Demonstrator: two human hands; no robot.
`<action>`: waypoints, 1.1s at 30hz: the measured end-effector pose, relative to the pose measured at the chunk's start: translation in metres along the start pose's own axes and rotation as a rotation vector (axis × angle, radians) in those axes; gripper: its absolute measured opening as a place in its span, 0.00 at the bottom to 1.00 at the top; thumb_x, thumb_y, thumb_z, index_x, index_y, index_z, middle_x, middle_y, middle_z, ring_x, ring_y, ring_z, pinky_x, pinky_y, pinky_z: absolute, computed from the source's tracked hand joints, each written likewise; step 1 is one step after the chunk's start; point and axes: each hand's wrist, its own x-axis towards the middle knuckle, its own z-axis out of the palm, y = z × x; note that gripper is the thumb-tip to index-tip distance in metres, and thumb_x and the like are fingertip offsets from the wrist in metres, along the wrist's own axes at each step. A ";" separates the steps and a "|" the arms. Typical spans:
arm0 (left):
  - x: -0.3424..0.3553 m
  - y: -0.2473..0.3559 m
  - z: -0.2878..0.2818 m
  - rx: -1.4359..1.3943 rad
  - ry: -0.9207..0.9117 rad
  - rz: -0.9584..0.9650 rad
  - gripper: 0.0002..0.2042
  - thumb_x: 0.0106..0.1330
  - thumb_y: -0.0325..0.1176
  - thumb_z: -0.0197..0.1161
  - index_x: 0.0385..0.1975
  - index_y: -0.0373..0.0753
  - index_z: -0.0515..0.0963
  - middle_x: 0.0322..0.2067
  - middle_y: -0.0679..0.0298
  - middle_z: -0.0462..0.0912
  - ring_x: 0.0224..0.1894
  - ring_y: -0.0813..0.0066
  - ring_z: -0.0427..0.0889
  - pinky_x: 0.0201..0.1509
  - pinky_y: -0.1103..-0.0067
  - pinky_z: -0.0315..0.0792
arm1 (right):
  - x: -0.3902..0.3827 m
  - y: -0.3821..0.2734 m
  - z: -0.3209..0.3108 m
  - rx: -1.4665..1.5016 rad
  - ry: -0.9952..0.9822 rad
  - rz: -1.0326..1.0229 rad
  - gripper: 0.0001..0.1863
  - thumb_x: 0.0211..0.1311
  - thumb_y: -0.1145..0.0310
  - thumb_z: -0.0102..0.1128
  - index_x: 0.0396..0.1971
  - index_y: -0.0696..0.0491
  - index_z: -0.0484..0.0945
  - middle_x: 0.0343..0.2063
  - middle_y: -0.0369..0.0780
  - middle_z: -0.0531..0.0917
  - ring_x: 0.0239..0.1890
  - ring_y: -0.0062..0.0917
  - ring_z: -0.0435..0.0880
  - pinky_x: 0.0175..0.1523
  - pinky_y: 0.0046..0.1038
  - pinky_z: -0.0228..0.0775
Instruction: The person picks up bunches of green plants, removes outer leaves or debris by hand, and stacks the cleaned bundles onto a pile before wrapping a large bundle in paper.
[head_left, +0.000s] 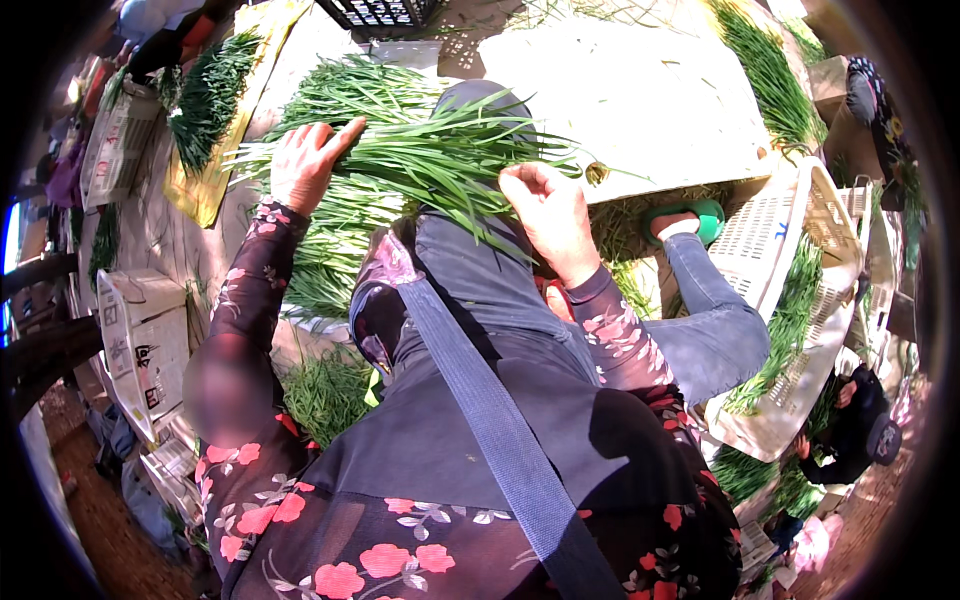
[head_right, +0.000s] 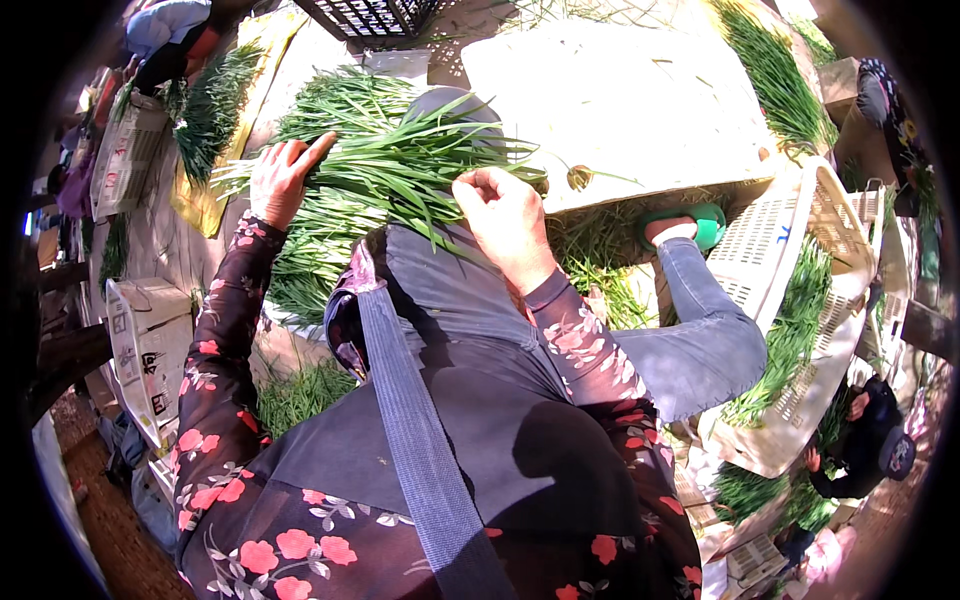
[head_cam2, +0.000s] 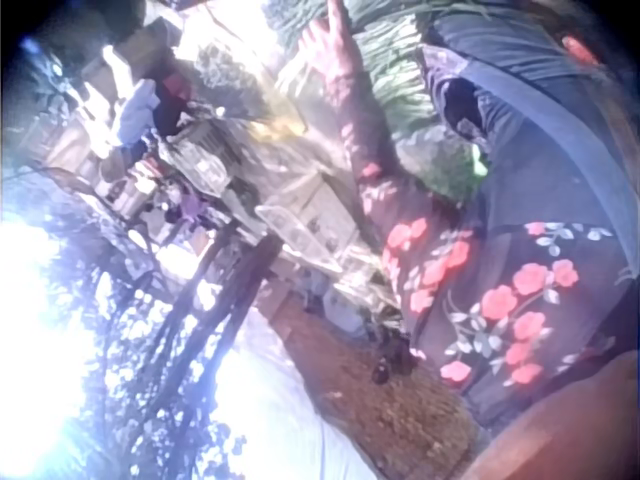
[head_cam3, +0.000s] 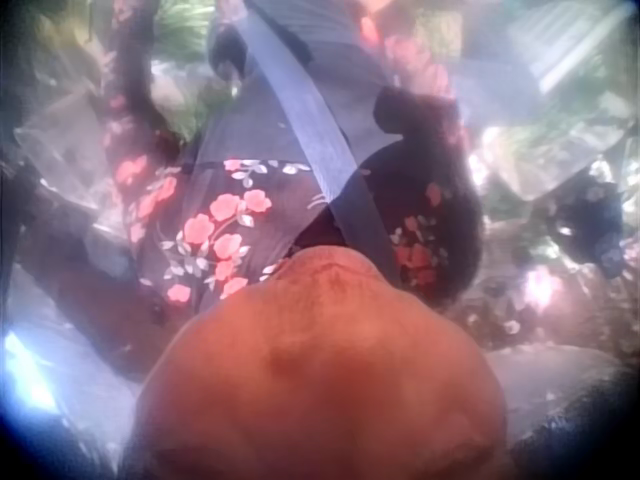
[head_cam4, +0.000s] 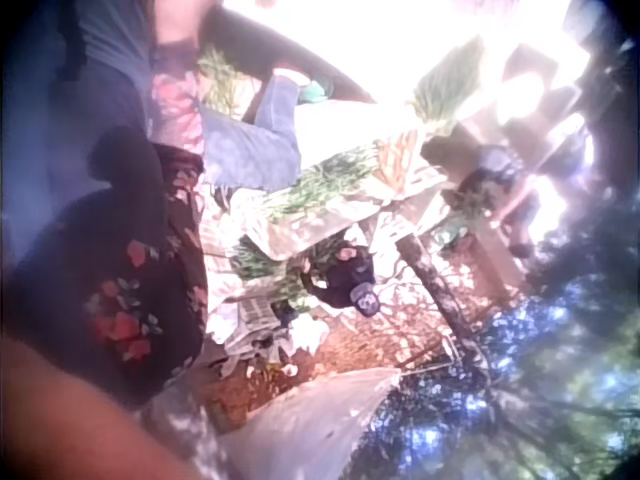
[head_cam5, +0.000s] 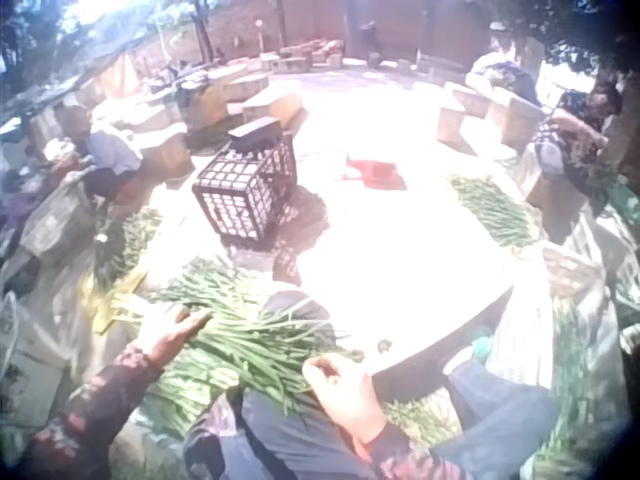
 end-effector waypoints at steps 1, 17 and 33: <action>-0.001 0.001 -0.001 0.000 -0.004 -0.001 0.28 0.55 0.26 0.54 0.58 0.61 0.69 0.27 0.70 0.70 0.32 0.72 0.73 0.37 0.76 0.69 | 0.001 -0.001 0.002 -0.029 0.006 -0.042 0.10 0.54 0.67 0.64 0.32 0.58 0.80 0.23 0.35 0.80 0.23 0.14 0.76 0.32 0.20 0.70; -0.007 -0.001 0.005 -0.010 -0.037 -0.031 0.30 0.54 0.23 0.54 0.58 0.59 0.69 0.29 0.68 0.71 0.34 0.70 0.74 0.40 0.75 0.69 | -0.037 0.031 -0.083 -0.063 -0.111 0.000 0.16 0.63 0.62 0.54 0.19 0.55 0.70 0.16 0.41 0.71 0.19 0.31 0.72 0.26 0.31 0.65; -0.002 -0.002 0.000 -0.028 -0.074 -0.024 0.33 0.51 0.19 0.56 0.59 0.55 0.68 0.30 0.66 0.72 0.34 0.67 0.74 0.41 0.74 0.68 | -0.009 0.008 -0.022 -0.550 0.143 -0.504 0.08 0.47 0.71 0.66 0.28 0.51 0.78 0.28 0.37 0.75 0.33 0.32 0.78 0.35 0.32 0.71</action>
